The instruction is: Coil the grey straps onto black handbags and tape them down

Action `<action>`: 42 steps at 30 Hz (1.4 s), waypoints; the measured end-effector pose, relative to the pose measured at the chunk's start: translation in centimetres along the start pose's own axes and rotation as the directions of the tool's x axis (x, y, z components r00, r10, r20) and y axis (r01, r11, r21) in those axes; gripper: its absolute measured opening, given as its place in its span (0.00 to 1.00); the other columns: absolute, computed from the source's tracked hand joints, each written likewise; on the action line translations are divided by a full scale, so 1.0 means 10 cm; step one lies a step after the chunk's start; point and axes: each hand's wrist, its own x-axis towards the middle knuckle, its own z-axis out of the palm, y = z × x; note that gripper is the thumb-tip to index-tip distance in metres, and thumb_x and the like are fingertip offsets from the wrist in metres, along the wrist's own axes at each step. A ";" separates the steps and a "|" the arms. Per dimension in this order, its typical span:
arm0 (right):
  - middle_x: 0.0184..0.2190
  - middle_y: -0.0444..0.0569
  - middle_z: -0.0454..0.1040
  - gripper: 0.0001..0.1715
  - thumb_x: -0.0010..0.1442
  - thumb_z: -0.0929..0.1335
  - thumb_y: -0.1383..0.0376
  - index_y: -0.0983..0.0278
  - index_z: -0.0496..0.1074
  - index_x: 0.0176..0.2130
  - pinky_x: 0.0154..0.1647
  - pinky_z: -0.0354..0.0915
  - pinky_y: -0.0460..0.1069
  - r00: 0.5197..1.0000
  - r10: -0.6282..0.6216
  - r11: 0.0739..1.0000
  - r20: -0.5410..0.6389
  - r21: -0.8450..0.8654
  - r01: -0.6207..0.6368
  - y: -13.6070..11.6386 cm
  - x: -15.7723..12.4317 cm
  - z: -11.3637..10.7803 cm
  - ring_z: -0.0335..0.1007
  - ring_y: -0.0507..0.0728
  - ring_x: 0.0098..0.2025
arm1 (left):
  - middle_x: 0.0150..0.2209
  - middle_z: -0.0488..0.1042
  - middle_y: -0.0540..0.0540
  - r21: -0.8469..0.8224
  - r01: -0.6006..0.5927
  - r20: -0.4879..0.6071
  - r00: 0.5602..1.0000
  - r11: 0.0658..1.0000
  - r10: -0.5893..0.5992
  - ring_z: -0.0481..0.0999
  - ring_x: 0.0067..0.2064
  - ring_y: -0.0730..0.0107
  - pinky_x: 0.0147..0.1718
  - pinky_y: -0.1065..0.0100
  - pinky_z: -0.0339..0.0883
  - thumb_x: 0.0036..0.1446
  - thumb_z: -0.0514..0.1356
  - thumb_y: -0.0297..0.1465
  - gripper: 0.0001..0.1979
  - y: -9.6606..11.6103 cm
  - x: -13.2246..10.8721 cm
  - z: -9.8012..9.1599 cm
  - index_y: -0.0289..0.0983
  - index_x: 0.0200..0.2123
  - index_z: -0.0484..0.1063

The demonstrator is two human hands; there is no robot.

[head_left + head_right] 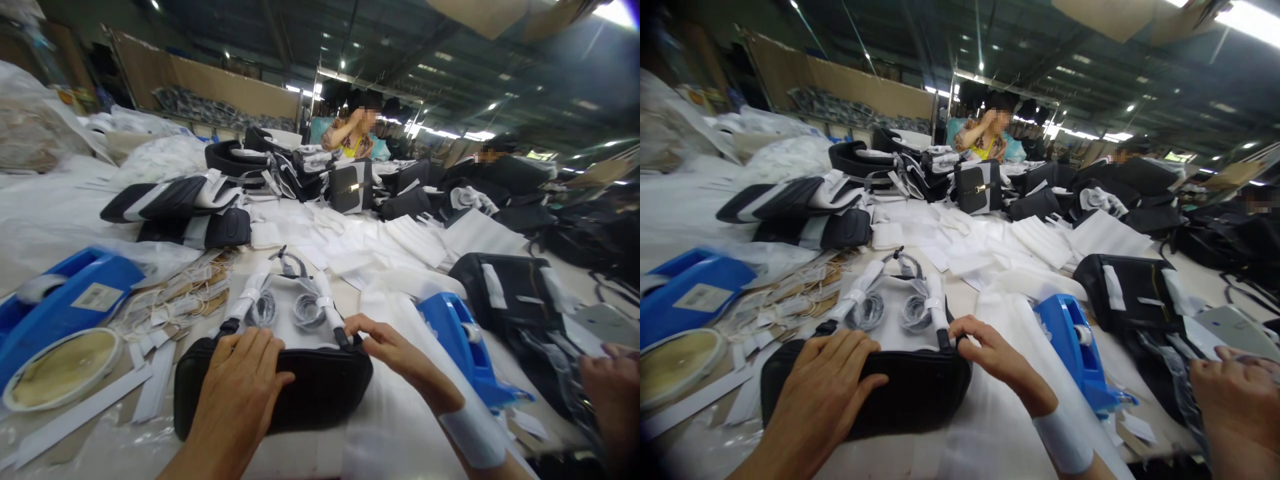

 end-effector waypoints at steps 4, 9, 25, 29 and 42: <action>0.50 0.50 0.68 0.39 0.45 0.75 0.45 0.60 0.69 0.51 0.61 0.52 0.55 1.000 0.001 0.992 0.023 -0.123 0.002 0.07 -0.09 0.12 0.59 0.65 0.57 | 0.40 0.74 0.43 -0.030 0.024 0.046 0.999 0.999 -0.023 0.70 0.43 0.54 0.44 0.57 0.56 0.54 0.64 0.30 0.12 0.01 -0.01 -0.05 0.36 0.43 0.69; 0.51 0.49 0.68 0.35 0.46 0.76 0.51 0.59 0.70 0.51 0.64 0.47 0.56 0.999 -0.032 0.994 -0.036 -0.109 0.028 0.10 -0.12 0.21 0.57 0.64 0.59 | 0.56 0.67 0.37 -0.166 0.213 -0.037 0.974 0.963 -0.222 0.64 0.57 0.45 0.54 0.50 0.57 0.51 0.65 0.45 0.31 -0.46 -0.09 -0.24 0.39 0.55 0.64; 0.61 0.53 0.61 0.30 0.51 0.71 0.42 0.60 0.73 0.44 0.63 0.53 0.58 0.931 -0.034 0.918 -0.363 0.358 0.173 0.30 -0.12 0.29 0.56 0.66 0.63 | 0.47 0.77 0.45 -0.689 0.697 0.519 0.667 0.201 -0.534 0.76 0.48 0.48 0.45 0.61 0.72 0.41 0.66 0.53 0.35 -0.88 -0.52 0.09 0.44 0.50 0.66; 0.52 0.55 0.73 0.25 0.55 0.70 0.52 0.62 0.73 0.49 0.60 0.59 0.57 0.830 0.326 0.750 -0.452 0.658 0.064 0.40 -0.09 0.32 0.67 0.63 0.56 | 0.51 0.75 0.44 -0.676 0.683 0.449 0.680 0.278 -0.579 0.68 0.57 0.42 0.58 0.52 0.62 0.41 0.65 0.53 0.34 -0.89 -0.51 0.10 0.43 0.50 0.70; 0.37 0.50 0.79 0.18 0.48 0.71 0.62 0.65 0.79 0.40 0.47 0.65 0.52 0.918 0.369 0.681 -0.146 0.714 -0.160 0.27 -0.01 0.40 0.73 0.61 0.41 | 0.54 0.72 0.42 -0.733 0.676 0.546 0.521 -0.072 -0.656 0.68 0.57 0.43 0.61 0.50 0.58 0.35 0.70 0.50 0.44 -0.66 -0.66 0.00 0.41 0.56 0.65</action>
